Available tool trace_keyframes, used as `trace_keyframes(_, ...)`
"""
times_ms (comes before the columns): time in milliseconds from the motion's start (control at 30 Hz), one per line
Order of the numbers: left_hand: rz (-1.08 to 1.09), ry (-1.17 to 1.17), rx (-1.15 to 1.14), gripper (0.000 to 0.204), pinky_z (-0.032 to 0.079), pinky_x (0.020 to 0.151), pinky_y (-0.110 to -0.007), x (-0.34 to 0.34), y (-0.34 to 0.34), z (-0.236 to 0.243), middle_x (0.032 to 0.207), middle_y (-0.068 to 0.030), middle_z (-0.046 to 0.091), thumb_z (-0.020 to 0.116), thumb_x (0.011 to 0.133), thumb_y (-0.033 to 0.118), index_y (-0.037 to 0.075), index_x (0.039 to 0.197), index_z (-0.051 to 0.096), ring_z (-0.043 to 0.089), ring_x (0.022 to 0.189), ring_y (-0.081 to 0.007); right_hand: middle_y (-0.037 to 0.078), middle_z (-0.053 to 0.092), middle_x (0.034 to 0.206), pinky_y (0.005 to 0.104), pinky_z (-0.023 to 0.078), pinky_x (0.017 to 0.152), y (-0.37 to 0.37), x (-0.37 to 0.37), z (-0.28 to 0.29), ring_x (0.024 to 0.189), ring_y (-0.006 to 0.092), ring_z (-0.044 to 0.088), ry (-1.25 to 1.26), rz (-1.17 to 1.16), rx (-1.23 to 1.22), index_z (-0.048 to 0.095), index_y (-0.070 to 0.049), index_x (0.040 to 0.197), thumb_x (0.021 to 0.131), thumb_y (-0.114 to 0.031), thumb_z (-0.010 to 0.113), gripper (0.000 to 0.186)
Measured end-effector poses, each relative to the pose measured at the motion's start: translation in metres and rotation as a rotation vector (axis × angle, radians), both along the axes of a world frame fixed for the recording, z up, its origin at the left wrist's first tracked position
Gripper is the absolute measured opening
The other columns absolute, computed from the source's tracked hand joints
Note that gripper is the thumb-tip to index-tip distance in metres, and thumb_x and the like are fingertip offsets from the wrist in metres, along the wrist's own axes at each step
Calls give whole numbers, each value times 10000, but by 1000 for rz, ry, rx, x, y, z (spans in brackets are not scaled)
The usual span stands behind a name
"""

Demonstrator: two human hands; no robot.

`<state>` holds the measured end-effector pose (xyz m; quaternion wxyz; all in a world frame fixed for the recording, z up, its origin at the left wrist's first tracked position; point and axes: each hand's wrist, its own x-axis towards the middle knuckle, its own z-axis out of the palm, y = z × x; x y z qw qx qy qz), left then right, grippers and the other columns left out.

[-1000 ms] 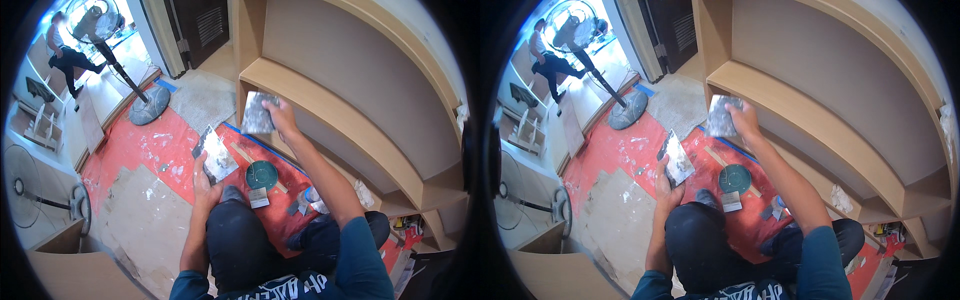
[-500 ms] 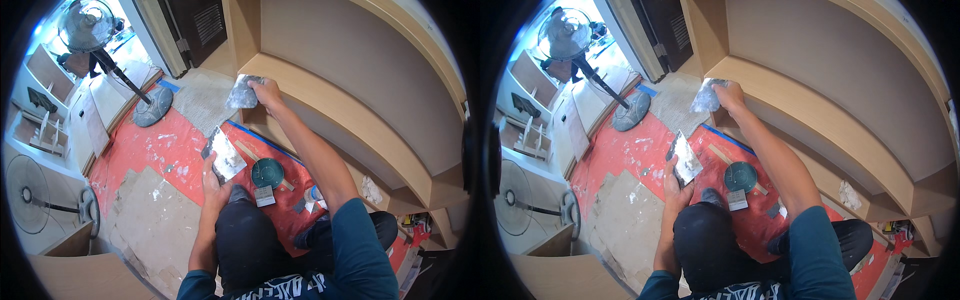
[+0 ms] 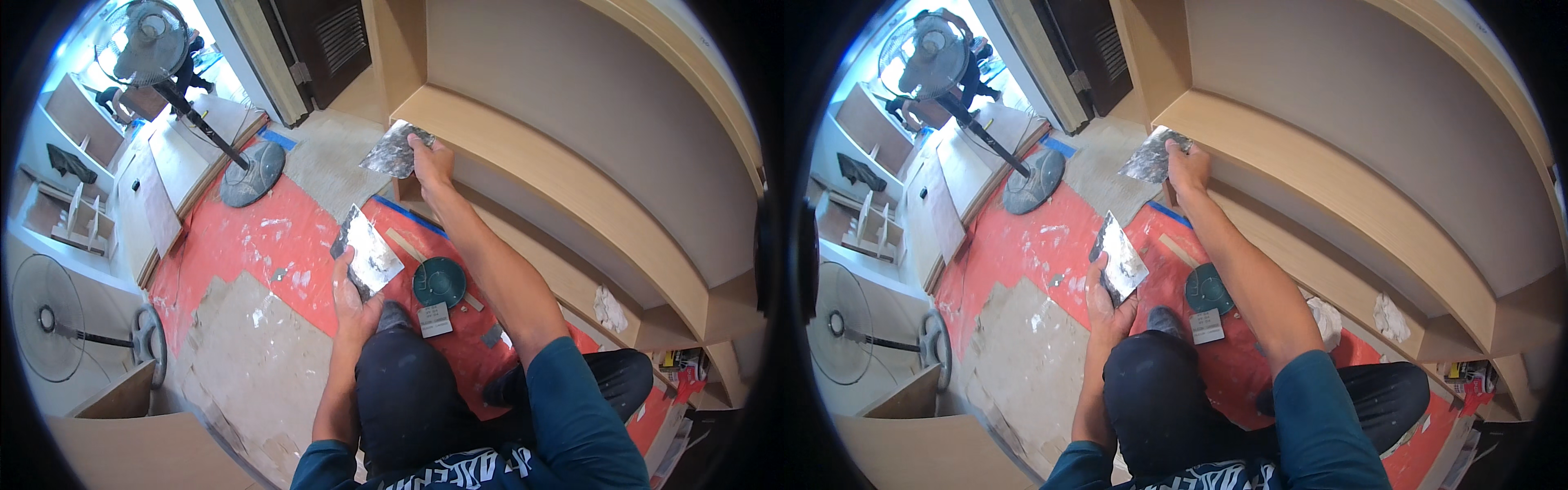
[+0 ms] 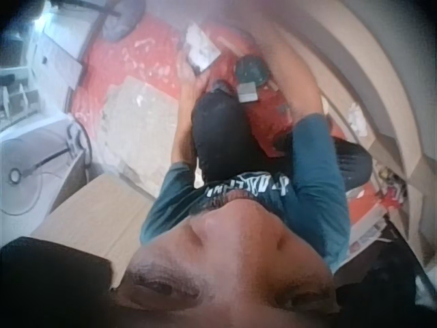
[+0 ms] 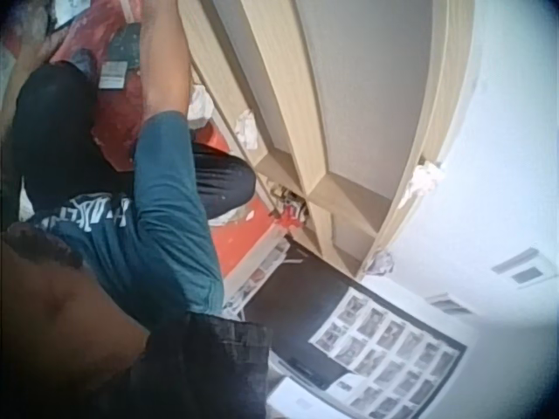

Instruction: The person applies white filler to the edges and corners of a curved wooden cabinet using a putty knife and a cloth. They repeatedly smooth the filler, wipe excess material, and reapply it to different sections of the cabinet.

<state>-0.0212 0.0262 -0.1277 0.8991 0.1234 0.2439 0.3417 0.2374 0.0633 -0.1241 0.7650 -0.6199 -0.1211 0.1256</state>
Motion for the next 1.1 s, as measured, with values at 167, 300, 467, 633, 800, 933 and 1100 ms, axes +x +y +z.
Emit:
trace_keyframes(167,28,39,-2,285,526,923,-389,1,-4,3,1089,-54,687,619,936,205,57,1178,592,670,1001,-204,39,685,806,291,490,504,6,12,-5,630,115,625,-34,-6,-84,705,-23,990,898,-194,687,195)
trace_keyframes(300,11,71,49,309,513,933,-391,2,-5,8,1105,-55,674,590,951,216,46,1207,567,659,1018,-209,36,680,785,279,484,491,5,21,-8,610,113,625,-113,-82,-86,706,-20,977,898,-189,684,188)
trace_keyframes(467,-8,68,81,323,499,939,-393,-4,-3,11,1127,-59,660,560,967,233,42,1227,548,646,1042,-212,41,688,792,279,493,488,-2,15,0,603,115,629,-111,-35,-72,708,-14,982,894,-179,687,188)
trace_keyframes(633,-25,59,57,312,498,939,-395,-3,-4,12,1119,-61,660,559,969,231,45,1219,553,644,1040,-214,48,693,795,295,506,493,-1,14,5,619,120,639,-96,-43,-102,708,-3,979,892,-177,689,195)
trace_keyframes(800,-12,25,56,303,503,931,-396,-6,-3,6,1105,-59,664,563,967,234,50,1207,561,648,1035,-215,53,697,797,296,503,490,2,17,-1,621,123,638,-147,-56,-153,711,0,978,890,-177,688,199)
trace_keyframes(933,-7,48,39,298,508,923,-398,-5,-2,9,1093,-58,669,572,965,238,53,1198,567,653,1019,-213,58,703,811,291,504,492,2,16,0,617,124,638,-166,-91,-204,708,3,995,890,-181,691,212)
trace_keyframes(1100,1,0,61,317,512,908,-396,-4,-1,-1,1095,-63,672,584,954,245,55,1207,571,654,1006,-217,74,716,889,289,531,623,-8,12,12,719,131,662,-30,74,2,702,2,1035,880,-213,718,264)
